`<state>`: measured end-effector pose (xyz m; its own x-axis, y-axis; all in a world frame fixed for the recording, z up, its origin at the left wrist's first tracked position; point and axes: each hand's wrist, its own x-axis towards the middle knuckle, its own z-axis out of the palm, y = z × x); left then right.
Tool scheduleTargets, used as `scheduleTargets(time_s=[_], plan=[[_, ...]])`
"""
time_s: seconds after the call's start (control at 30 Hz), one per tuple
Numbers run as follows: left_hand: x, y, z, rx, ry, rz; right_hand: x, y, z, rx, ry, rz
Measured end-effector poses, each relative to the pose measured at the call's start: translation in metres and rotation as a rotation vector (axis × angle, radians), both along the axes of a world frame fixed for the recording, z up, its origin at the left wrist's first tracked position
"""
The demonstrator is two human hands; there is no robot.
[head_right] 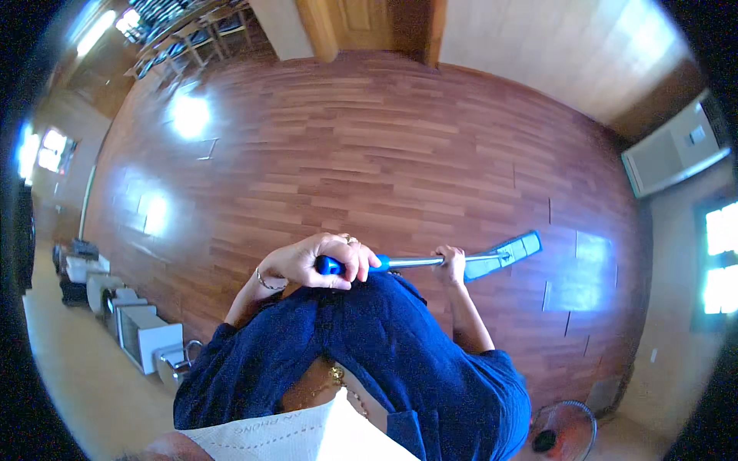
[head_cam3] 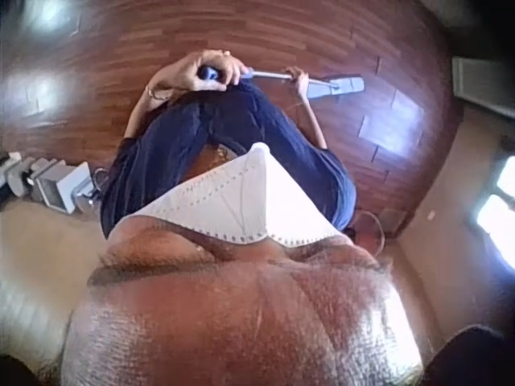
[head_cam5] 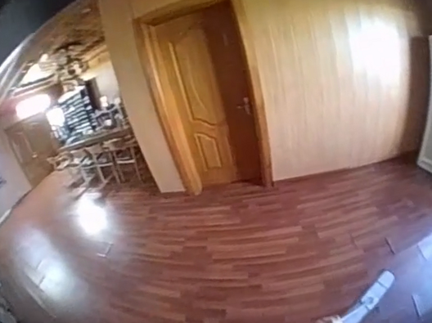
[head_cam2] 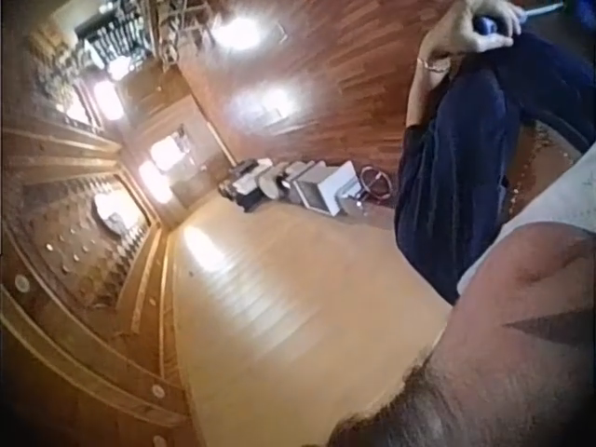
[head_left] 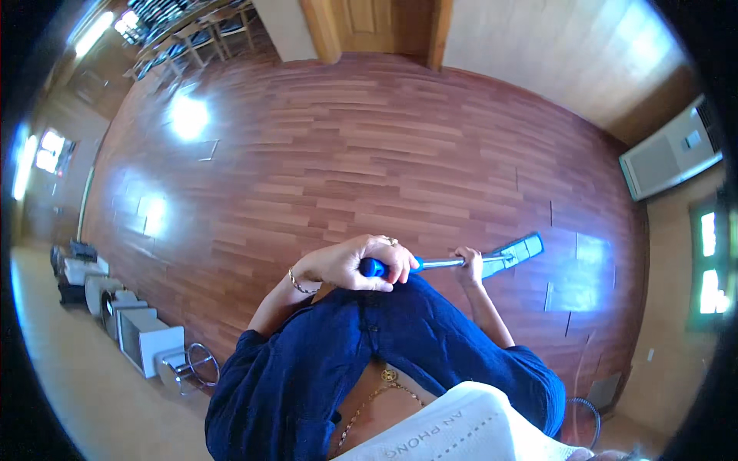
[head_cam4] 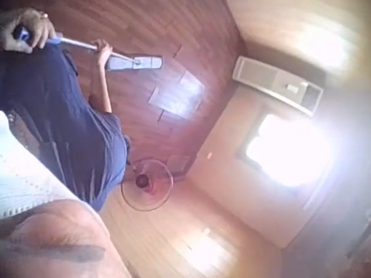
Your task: The recorder is mopping the wooden floor using a flat mop.
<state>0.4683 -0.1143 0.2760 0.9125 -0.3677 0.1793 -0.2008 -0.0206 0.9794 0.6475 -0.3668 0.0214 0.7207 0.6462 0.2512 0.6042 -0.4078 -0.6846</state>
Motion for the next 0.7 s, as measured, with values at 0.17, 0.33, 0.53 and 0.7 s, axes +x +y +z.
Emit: scheduleTargets(time_s=[0.17,0.33,0.53,0.7], plan=[[-0.028,-0.008,0.018,0.148,-0.095,0.169,0.009,0.034,0.006,0.04,-0.045,0.148],[-0.051,-0.02,0.019,0.299,-0.173,0.375,0.024,0.088,0.002,0.008,-0.129,0.295],[-0.05,-0.031,0.02,0.476,-0.33,0.564,0.028,0.149,-0.034,0.4,0.707,0.396],[-0.053,-0.028,0.013,0.701,-0.367,0.659,-0.062,0.146,0.141,0.356,0.427,0.721]])
